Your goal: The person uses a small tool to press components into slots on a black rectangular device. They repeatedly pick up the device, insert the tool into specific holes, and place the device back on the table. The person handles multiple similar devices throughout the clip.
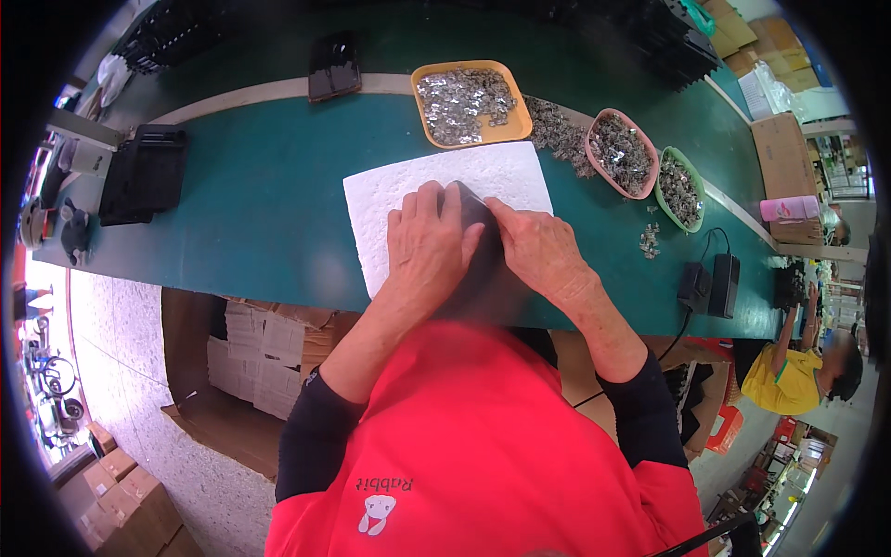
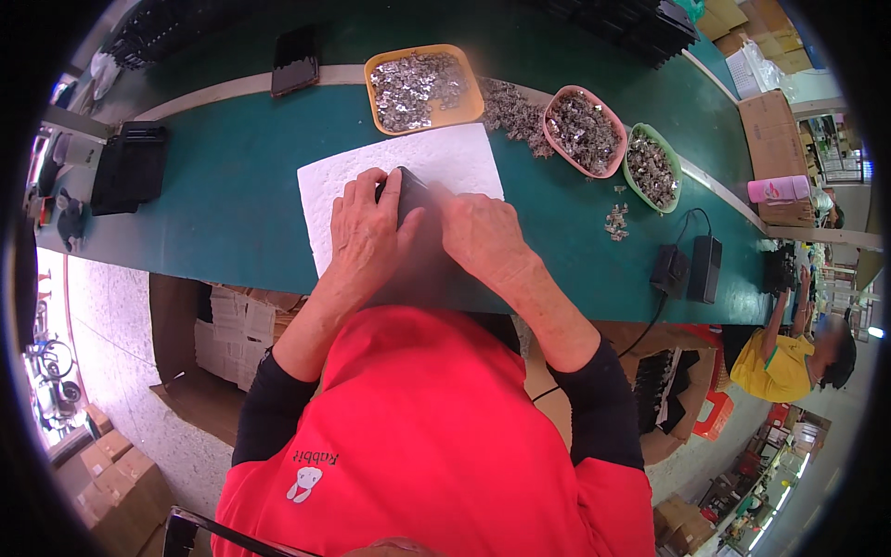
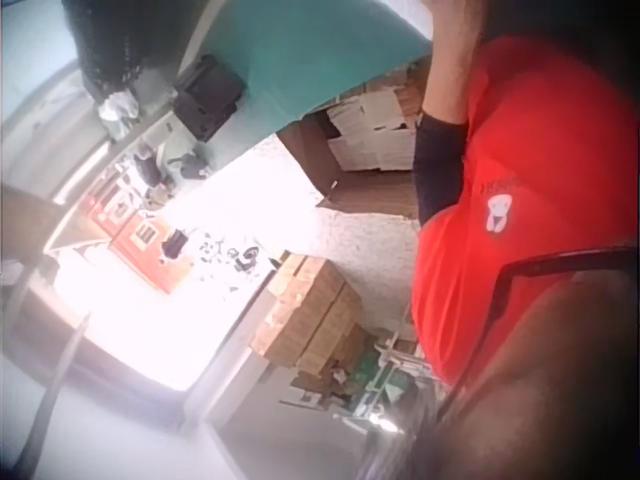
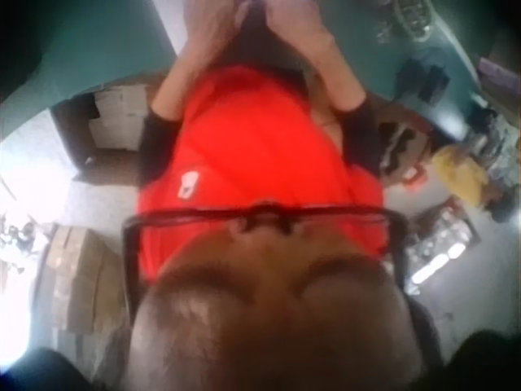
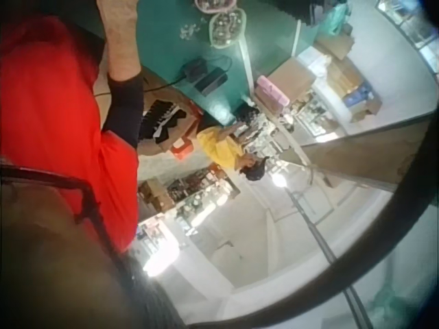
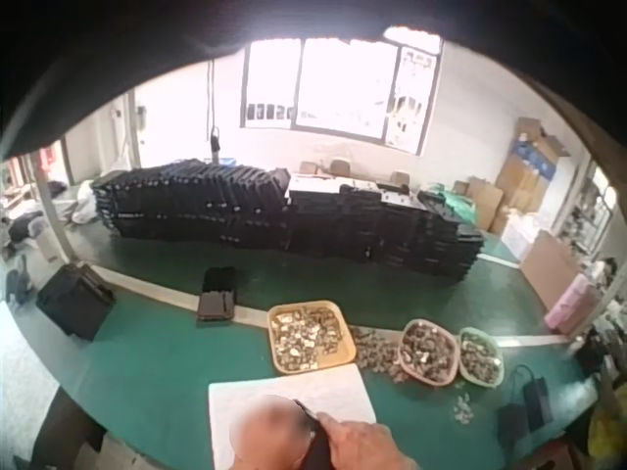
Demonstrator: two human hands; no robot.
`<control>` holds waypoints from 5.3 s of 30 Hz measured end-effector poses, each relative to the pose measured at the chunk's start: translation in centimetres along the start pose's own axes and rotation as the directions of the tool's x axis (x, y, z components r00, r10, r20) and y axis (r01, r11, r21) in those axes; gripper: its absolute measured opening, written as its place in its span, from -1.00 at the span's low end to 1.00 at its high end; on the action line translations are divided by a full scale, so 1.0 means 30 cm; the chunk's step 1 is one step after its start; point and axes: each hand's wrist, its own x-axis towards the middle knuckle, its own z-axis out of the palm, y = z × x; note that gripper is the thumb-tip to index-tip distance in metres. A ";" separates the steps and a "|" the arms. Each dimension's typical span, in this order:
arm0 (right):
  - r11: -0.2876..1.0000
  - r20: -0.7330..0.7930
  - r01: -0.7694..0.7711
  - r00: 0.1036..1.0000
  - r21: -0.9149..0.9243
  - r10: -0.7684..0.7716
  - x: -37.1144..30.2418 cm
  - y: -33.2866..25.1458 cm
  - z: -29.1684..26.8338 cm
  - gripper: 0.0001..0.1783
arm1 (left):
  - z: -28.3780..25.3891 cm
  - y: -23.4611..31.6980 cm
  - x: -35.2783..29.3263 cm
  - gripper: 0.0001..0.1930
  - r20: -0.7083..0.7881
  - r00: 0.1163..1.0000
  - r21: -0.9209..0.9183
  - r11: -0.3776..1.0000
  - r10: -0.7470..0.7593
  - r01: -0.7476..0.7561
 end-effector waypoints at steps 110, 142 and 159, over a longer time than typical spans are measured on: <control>0.944 -0.008 0.213 0.975 -0.253 -0.222 0.094 -0.190 0.068 -0.45 | -0.034 -0.174 0.016 -0.70 0.049 0.930 -0.449 0.824 -0.365 0.347; 0.970 0.123 0.233 0.967 -0.072 -0.224 0.151 -0.208 -0.011 -0.78 | -0.007 -0.200 0.014 -0.74 0.044 0.922 -0.487 0.798 -0.384 0.356; 0.981 0.148 0.153 0.980 -0.120 -0.134 0.130 -0.246 0.017 -0.62 | -0.013 -0.194 0.014 -0.69 0.074 0.914 -0.525 0.764 -0.398 0.375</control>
